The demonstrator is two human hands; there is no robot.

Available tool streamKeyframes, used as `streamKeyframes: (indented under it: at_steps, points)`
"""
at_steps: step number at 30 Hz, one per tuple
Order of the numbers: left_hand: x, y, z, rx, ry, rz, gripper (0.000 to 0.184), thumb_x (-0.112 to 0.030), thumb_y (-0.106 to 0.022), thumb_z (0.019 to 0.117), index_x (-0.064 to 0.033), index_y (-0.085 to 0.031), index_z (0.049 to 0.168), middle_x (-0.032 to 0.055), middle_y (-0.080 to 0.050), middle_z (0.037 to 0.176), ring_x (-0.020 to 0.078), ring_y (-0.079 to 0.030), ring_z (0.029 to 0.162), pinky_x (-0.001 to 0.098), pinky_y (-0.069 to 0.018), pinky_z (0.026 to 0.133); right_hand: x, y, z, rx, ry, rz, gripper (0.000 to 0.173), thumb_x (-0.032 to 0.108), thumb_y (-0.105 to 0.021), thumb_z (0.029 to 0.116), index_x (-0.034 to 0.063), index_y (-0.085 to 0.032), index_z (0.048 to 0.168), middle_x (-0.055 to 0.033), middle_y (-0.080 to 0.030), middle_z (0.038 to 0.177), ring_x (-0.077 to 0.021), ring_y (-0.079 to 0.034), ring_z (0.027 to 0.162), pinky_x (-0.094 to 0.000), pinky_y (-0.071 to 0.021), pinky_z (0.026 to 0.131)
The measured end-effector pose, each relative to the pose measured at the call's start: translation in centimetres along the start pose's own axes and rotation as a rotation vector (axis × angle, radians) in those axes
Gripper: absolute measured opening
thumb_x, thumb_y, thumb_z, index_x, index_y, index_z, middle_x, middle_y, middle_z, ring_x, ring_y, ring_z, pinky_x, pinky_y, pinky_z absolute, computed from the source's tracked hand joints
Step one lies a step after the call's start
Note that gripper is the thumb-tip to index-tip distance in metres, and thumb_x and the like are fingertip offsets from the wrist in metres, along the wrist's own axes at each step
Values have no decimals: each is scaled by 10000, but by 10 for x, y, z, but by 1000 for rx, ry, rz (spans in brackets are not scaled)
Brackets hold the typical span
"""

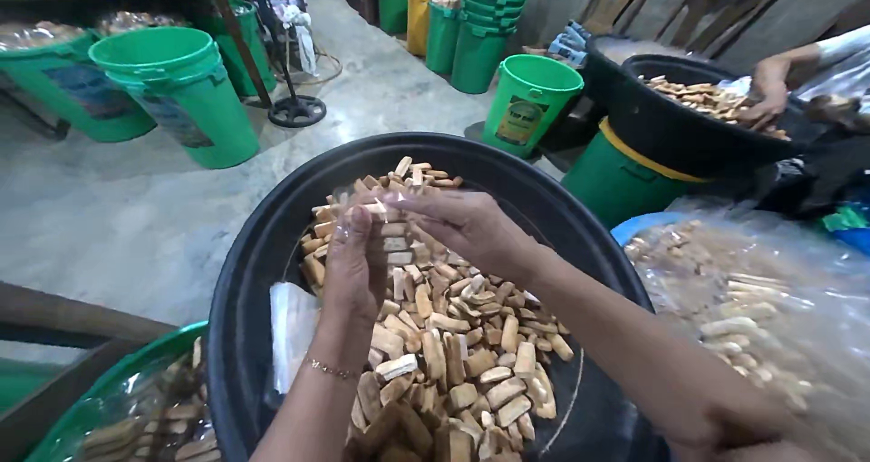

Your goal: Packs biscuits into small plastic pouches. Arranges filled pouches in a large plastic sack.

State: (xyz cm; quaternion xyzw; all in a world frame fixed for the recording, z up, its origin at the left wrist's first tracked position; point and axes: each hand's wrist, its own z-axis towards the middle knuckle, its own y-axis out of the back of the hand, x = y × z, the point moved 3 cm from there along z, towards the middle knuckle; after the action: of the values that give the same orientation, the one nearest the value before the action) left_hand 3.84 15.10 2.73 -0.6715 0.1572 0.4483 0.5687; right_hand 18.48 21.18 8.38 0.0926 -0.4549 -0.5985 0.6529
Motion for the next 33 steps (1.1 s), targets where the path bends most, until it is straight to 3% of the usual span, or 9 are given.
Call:
streamKeyframes:
  at_steps: [3,4,6,8,12,16,21,26,33]
  points:
    - [-13,17,12,-111,-91,1,334,-285,-293,1119,-135,-590,1149,-19,-708,908,80,-708,796,245,-612,698,-30,-9,19,-104,-118,129,297,5,-497,1018,18,-694,1240,-84,-724,1093,-71,-635,778,-244,-540,697]
    - [-17,24,16,-158,-118,-14,342,-300,-290,1122,-143,-592,1163,-26,-713,915,75,-714,802,238,-615,696,-49,-16,24,-118,-241,62,273,42,-479,1041,31,-684,1220,-89,-706,1007,-118,-604,694,-294,-525,626]
    - [-21,31,22,-236,-118,-28,330,-305,-300,1123,-152,-587,1180,-33,-697,932,67,-702,812,227,-602,691,-91,-45,31,134,-579,-93,285,101,-482,1068,16,-658,1276,-226,-704,1075,-368,-694,918,-547,-559,842]
    - [-19,29,24,-282,-85,-29,294,-266,-330,1119,-120,-577,1185,3,-694,921,99,-707,801,254,-611,683,-126,-81,33,426,-810,-162,369,125,-474,1074,30,-574,1416,-279,-628,1312,-432,-604,1239,-598,-446,1069]
    - [-17,20,22,-252,-61,-62,290,-214,-318,1119,-68,-565,1161,41,-699,879,127,-722,765,282,-631,675,-141,-112,19,456,-856,-178,376,92,-498,1047,-70,-555,1381,-290,-506,1460,-419,-512,1354,-550,-412,1129]
    - [-22,22,22,-283,-65,-80,313,-239,-306,1125,-79,-575,1127,33,-700,861,114,-715,737,269,-620,632,-137,-113,12,487,-884,-178,479,94,-520,1038,-10,-457,1502,-265,-361,1587,-412,-466,1403,-532,-403,1147]
    - [-30,28,21,-288,-120,-101,275,-238,-314,1123,-125,-563,1148,-17,-690,893,72,-706,774,238,-612,663,-120,-104,4,829,-918,-303,373,242,-536,1046,-17,-638,1295,-280,-605,1342,-453,-573,1268,-658,-439,1026]
    - [-26,22,19,-282,-104,-96,256,-218,-341,1118,-115,-569,1172,-7,-687,898,81,-706,771,246,-615,672,-118,-113,11,530,-906,-214,471,149,-447,1078,62,-427,1541,-254,-507,1480,-418,-501,1372,-587,-410,1116]
    - [-4,26,25,17,-21,-56,428,-284,-230,1126,-183,-639,1050,-99,-706,784,-14,-654,647,156,-558,581,-125,-153,-5,368,-824,-100,397,228,-578,1028,34,-619,1372,-243,-610,1378,-437,-571,1287,-649,-452,1053]
